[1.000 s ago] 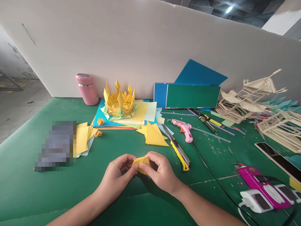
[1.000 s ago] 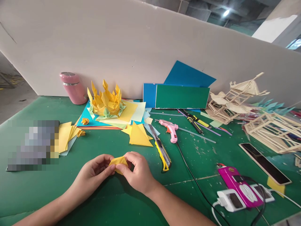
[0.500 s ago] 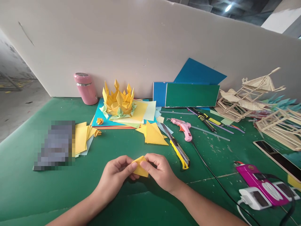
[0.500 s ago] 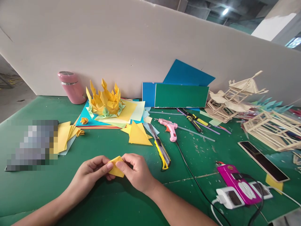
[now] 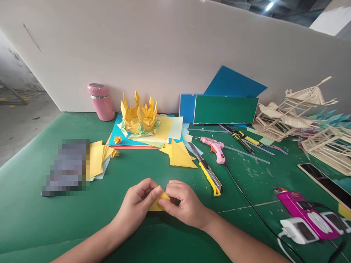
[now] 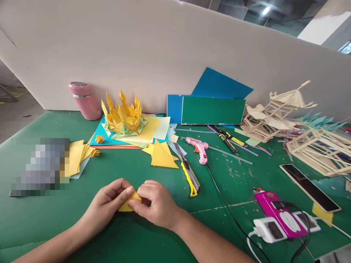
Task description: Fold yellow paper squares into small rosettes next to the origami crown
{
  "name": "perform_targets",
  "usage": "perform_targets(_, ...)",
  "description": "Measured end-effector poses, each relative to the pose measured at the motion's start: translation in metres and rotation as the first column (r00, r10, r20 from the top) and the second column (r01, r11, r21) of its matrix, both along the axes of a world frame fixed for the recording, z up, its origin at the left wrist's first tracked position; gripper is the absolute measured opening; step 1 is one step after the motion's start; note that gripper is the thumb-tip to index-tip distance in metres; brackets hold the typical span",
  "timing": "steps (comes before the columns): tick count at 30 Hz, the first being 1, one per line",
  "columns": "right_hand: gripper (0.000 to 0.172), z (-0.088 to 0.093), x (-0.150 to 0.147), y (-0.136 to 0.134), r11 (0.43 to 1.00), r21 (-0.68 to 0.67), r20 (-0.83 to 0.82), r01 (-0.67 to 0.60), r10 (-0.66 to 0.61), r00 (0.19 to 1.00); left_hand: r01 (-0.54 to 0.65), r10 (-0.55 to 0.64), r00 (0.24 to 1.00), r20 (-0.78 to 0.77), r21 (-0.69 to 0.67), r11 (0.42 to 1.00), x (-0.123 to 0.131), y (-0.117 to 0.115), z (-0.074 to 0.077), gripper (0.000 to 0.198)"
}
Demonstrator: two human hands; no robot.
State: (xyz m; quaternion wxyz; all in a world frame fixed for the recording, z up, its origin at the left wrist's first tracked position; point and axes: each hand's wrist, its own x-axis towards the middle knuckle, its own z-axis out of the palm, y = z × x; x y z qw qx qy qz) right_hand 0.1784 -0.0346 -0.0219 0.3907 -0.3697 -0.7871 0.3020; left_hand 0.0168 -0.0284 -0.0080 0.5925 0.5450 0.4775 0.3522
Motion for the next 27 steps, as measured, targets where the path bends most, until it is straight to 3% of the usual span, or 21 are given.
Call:
perform_targets(7,0.047,0.0017,0.0015,-0.0006,0.993,-0.122,-0.036,-0.002,-0.002,0.999,-0.069,0.078,0.994,0.076,-0.114,0.991,0.0013,-0.0002,0.0034,0.038)
perform_targets(13,0.041,0.0028,0.0024,-0.0020,0.988,-0.151,-0.004,0.014,-0.015,1.000,-0.127,0.126,0.990,0.060,0.012,0.992,0.0017,-0.0001,0.0010,0.027)
perform_targets(16,0.038,0.0031,0.0027,-0.0013,0.987,-0.141,0.005,0.071,-0.071,0.997,-0.097,0.101,0.988,0.119,-0.039,0.995,0.0035,0.0001,0.0008,0.025)
perform_targets(20,0.036,0.0042,0.0028,-0.0004,0.982,-0.148,-0.015,0.120,-0.123,0.992,-0.050,0.087,0.956,0.281,-0.138,0.989,0.0054,0.0004,0.0051,0.038)
perform_targets(27,0.040,0.0079,0.0042,-0.0005,0.991,-0.129,-0.076,0.026,-0.036,0.996,-0.005,0.077,0.939,0.335,-0.211,0.977,0.0044,0.0010,0.0070,0.039)
